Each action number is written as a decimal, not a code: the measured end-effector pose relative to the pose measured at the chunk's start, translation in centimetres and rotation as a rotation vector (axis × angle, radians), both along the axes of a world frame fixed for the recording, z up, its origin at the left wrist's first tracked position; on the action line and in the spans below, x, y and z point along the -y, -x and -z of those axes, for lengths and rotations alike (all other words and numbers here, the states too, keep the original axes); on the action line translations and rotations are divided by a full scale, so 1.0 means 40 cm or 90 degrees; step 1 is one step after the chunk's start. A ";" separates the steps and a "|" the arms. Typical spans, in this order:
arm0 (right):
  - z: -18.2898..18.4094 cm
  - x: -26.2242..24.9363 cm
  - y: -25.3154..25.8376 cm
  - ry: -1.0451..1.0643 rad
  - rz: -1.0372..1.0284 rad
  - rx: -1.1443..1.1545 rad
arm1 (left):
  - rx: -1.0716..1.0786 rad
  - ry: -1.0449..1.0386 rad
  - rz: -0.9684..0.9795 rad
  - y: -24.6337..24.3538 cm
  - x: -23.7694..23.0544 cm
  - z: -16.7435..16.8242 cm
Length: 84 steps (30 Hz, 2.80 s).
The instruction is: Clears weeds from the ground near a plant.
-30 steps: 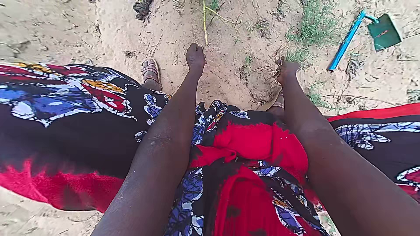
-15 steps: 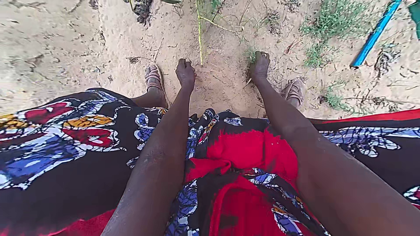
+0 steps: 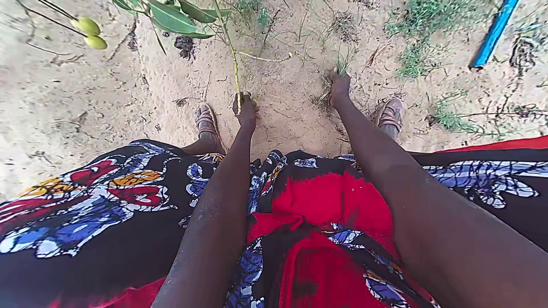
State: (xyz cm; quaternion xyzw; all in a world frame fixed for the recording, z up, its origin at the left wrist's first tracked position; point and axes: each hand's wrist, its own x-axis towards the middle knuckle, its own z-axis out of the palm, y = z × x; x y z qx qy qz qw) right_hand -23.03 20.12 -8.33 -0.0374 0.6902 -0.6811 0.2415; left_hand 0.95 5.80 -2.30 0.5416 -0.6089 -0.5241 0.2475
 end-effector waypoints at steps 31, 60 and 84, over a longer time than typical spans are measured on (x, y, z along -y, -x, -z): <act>-0.237 -0.311 0.215 -0.304 0.061 -0.106 | -0.003 -0.038 0.041 0.059 -0.049 -0.148; -0.081 0.115 -0.072 -0.473 -0.101 -0.276 | 0.064 -0.019 -0.028 -0.046 0.035 0.040; -0.063 0.074 -0.028 -0.253 -0.097 -0.048 | 0.020 0.016 -0.020 -0.035 -0.014 -0.046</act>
